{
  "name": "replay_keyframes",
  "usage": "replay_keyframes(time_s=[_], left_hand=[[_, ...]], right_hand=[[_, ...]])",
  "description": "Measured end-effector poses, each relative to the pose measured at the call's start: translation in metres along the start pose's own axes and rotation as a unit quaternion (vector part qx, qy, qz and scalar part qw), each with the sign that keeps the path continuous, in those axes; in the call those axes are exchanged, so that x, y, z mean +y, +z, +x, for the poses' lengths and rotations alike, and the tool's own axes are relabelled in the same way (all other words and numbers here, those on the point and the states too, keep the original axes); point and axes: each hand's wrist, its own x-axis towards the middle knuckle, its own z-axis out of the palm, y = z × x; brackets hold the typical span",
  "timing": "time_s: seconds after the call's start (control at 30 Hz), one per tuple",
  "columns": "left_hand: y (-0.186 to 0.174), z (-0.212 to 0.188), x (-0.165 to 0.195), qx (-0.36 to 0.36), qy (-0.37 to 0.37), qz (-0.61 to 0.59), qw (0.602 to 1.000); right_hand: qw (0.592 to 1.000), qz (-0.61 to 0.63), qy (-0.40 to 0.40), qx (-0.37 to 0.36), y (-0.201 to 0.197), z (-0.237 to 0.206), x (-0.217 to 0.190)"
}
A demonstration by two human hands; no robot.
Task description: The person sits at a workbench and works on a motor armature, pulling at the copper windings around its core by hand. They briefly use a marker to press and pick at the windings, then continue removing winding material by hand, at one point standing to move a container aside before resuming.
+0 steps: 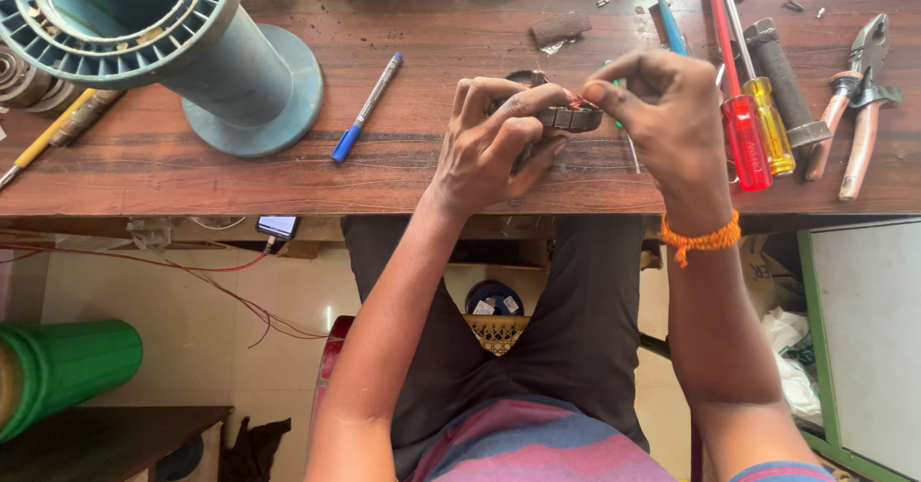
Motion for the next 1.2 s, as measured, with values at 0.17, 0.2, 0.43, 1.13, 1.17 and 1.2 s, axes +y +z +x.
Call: replay_keyframes(time_s=[0.17, 0.2, 0.43, 1.13, 1.17, 1.2], left_hand=[[0.003, -0.001, -0.001, -0.005, -0.020, -0.002, 1.000], [0.003, -0.001, -0.001, -0.005, -0.020, -0.004, 1.000], [-0.001, 0.001, 0.000, -0.001, 0.020, 0.022, 1.000], [0.003, -0.005, 0.000, 0.077, -0.047, -0.052, 0.995], [0.004, -0.006, 0.000, 0.077, -0.053, -0.054, 0.994], [0.004, -0.006, 0.000, 0.077, -0.053, -0.049, 0.994]], right_hand=[[0.999, -0.005, -0.009, 0.040, 0.001, -0.034, 0.003], [0.999, -0.009, -0.022, 0.049, 0.005, -0.042, 0.004], [0.994, -0.008, -0.064, 0.093, 0.043, -0.063, 0.021], [0.986, -0.127, -0.105, 0.030, 0.026, -0.003, -0.029], [0.987, -0.123, -0.096, 0.020, 0.026, 0.001, -0.028], [0.989, -0.120, -0.087, 0.010, 0.026, 0.006, -0.027]])
